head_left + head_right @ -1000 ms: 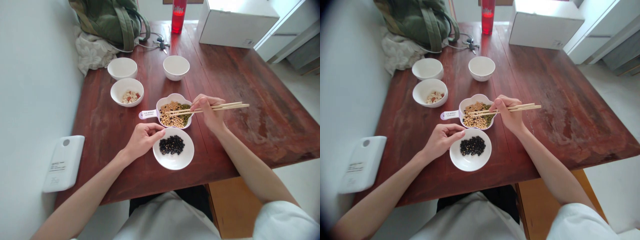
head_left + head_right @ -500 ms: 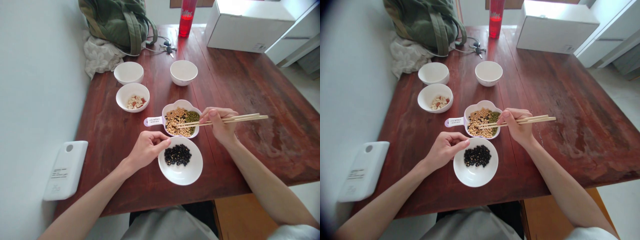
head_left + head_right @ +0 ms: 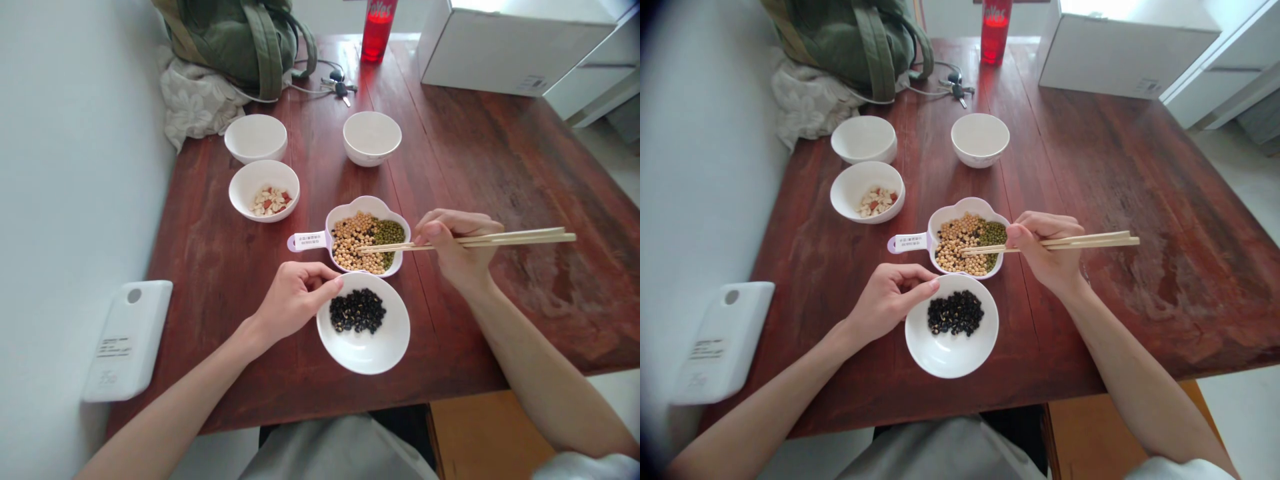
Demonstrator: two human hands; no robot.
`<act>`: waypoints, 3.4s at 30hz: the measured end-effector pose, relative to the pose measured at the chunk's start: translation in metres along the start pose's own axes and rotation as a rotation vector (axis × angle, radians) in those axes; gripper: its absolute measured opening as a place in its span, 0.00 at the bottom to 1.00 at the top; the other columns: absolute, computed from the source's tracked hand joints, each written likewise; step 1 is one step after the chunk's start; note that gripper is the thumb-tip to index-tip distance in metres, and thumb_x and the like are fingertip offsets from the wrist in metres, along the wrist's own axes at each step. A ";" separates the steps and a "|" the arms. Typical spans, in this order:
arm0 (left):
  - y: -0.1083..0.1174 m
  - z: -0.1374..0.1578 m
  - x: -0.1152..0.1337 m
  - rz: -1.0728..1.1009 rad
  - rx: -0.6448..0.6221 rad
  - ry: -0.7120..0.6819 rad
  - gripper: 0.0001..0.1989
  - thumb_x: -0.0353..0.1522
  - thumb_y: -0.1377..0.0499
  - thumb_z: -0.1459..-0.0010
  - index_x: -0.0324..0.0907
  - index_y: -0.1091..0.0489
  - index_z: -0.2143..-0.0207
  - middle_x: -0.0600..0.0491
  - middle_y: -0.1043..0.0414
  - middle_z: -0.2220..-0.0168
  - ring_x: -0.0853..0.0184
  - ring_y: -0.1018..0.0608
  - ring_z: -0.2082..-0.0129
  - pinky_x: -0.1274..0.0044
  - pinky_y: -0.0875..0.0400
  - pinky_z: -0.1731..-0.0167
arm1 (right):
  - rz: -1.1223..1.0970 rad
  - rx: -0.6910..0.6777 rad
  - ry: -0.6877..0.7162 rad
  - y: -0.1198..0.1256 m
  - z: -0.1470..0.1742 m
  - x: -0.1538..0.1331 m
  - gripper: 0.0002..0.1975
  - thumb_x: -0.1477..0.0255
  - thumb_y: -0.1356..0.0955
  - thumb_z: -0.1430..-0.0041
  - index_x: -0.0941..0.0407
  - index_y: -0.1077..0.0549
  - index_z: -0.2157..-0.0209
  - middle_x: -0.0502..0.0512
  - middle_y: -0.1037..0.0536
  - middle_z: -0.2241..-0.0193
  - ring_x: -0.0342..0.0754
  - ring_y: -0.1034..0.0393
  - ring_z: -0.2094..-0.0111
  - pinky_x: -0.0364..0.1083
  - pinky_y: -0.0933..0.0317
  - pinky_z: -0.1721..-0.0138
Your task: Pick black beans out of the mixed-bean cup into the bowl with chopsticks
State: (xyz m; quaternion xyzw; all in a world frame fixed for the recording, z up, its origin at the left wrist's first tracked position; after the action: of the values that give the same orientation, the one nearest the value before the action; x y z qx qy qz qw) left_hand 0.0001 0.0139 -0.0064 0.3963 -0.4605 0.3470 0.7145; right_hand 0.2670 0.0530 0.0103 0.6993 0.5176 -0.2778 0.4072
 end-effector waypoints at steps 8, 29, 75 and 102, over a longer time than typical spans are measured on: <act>0.000 0.000 0.003 0.030 -0.003 0.019 0.14 0.39 0.36 0.39 0.35 0.19 0.66 0.53 0.27 0.80 0.75 0.33 0.84 0.83 0.43 0.85 | -0.039 -0.021 -0.152 -0.006 0.003 0.014 0.20 0.58 0.29 0.38 0.53 0.23 0.81 0.51 0.24 0.82 0.44 0.32 0.80 0.46 0.42 0.81; -0.001 0.000 0.004 0.078 0.006 0.046 0.14 0.39 0.34 0.41 0.34 0.20 0.66 0.54 0.28 0.81 0.76 0.34 0.85 0.85 0.44 0.86 | -0.201 -0.021 -0.295 -0.012 0.001 0.012 0.22 0.56 0.28 0.41 0.56 0.23 0.81 0.50 0.27 0.86 0.38 0.38 0.85 0.41 0.49 0.85; -0.005 0.000 0.003 0.046 0.057 -0.042 0.15 0.40 0.33 0.44 0.34 0.19 0.66 0.51 0.23 0.79 0.73 0.30 0.84 0.83 0.42 0.85 | -0.278 0.082 -0.347 -0.020 -0.001 0.023 0.31 0.43 0.29 0.48 0.56 0.28 0.86 0.49 0.30 0.89 0.38 0.39 0.88 0.40 0.52 0.88; -0.005 0.000 0.002 0.045 0.059 -0.042 0.16 0.41 0.33 0.45 0.35 0.19 0.66 0.51 0.24 0.79 0.72 0.30 0.84 0.83 0.42 0.85 | -0.266 0.097 -0.319 -0.020 -0.001 0.019 0.31 0.43 0.30 0.48 0.56 0.27 0.86 0.49 0.30 0.88 0.37 0.41 0.88 0.40 0.55 0.87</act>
State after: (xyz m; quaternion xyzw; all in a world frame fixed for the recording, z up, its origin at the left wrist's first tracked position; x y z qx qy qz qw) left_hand 0.0050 0.0123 -0.0057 0.4139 -0.4738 0.3683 0.6845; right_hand 0.2540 0.0657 -0.0102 0.5909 0.5204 -0.4608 0.4094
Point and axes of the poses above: each hand's wrist, its own z-axis away from the middle knuckle, its own y-axis out of the back of the hand, x = y × z, the point moved 2 cm from there along -z, towards the middle knuckle
